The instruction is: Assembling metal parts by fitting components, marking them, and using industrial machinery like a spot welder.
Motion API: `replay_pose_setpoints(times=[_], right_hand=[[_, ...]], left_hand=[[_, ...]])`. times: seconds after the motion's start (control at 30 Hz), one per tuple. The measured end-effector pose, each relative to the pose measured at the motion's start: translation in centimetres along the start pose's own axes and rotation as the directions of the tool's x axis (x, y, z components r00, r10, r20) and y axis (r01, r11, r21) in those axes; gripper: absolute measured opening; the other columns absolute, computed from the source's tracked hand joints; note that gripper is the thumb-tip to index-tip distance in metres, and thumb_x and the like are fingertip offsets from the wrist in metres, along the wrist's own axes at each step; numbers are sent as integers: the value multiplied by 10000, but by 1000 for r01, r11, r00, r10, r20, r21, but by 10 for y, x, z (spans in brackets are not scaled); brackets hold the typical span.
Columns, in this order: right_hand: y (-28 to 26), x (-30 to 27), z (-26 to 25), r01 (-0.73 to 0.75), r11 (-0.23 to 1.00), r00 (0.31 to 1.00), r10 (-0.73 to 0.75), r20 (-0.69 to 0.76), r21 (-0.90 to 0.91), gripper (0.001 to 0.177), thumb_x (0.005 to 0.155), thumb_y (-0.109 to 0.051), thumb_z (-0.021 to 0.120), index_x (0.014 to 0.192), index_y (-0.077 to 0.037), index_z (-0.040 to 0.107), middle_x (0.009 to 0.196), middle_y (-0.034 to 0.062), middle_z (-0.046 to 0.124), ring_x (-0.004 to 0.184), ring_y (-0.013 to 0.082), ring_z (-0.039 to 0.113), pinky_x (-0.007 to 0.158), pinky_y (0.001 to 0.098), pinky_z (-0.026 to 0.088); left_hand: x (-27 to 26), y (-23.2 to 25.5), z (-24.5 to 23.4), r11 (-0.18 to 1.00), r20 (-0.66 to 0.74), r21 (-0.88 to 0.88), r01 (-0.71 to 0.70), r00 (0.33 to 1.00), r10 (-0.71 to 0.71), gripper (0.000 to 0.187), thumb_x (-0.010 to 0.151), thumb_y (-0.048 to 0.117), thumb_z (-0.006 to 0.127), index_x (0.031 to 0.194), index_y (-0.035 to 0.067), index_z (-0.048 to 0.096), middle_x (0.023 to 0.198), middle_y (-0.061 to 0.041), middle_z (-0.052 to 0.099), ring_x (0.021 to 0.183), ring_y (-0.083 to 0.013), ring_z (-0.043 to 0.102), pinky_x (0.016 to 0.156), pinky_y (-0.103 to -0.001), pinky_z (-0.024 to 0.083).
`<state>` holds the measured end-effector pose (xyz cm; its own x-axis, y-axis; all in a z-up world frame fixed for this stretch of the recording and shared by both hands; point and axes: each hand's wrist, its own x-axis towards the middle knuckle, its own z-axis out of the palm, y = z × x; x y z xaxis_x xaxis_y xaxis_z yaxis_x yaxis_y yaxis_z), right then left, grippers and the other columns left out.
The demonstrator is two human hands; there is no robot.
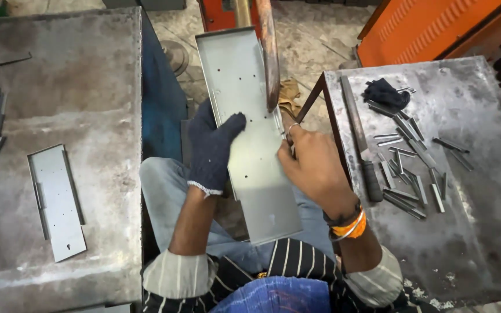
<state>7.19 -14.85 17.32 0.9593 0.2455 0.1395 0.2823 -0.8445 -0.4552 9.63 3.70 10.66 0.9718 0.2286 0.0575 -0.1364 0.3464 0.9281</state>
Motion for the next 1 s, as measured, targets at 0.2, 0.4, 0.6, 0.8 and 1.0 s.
replay_pose_setpoints(times=[0.2,0.4,0.6,0.8,1.0], right_hand=[[1,17,6,42,995,999,-41,-16,87,323,899,-161,629,1161,22,679,719,261,665,677,423,680,631,516,527],[-8,19,5,-24,997,1000,24,6,77,491,859,-147,646,1335,-28,646,649,279,635,613,435,658,583,523,509],[10,10,25,-1,999,1000,2,11,-40,222,905,-215,685,905,5,659,647,266,629,641,439,651,635,533,513],[9,-15,21,69,997,992,-73,-101,-47,246,886,-226,698,879,11,630,735,257,655,668,457,643,616,559,497],[4,-30,22,-15,999,999,14,-31,-38,219,927,-223,644,885,-8,657,687,248,645,662,453,659,635,558,512]], left_hand=[[10,25,0,996,29,90,-14,1000,11,366,866,2,712,1225,-65,683,1034,-113,765,842,-145,710,751,-296,597],[16,13,-1,999,8,31,38,999,-38,452,855,23,724,1291,-42,627,1066,-110,756,870,-148,715,761,-300,598],[22,-5,-11,999,56,2,54,997,-54,422,872,15,723,1281,-54,650,1075,-122,754,876,-162,706,763,-310,591],[-2,13,-4,997,63,66,30,997,-34,427,872,24,718,1286,-50,645,1088,-109,754,908,-160,707,790,-313,591],[-30,7,-7,999,34,39,31,999,-32,445,896,50,707,1319,-51,614,1150,-122,730,973,-157,680,850,-318,570]])
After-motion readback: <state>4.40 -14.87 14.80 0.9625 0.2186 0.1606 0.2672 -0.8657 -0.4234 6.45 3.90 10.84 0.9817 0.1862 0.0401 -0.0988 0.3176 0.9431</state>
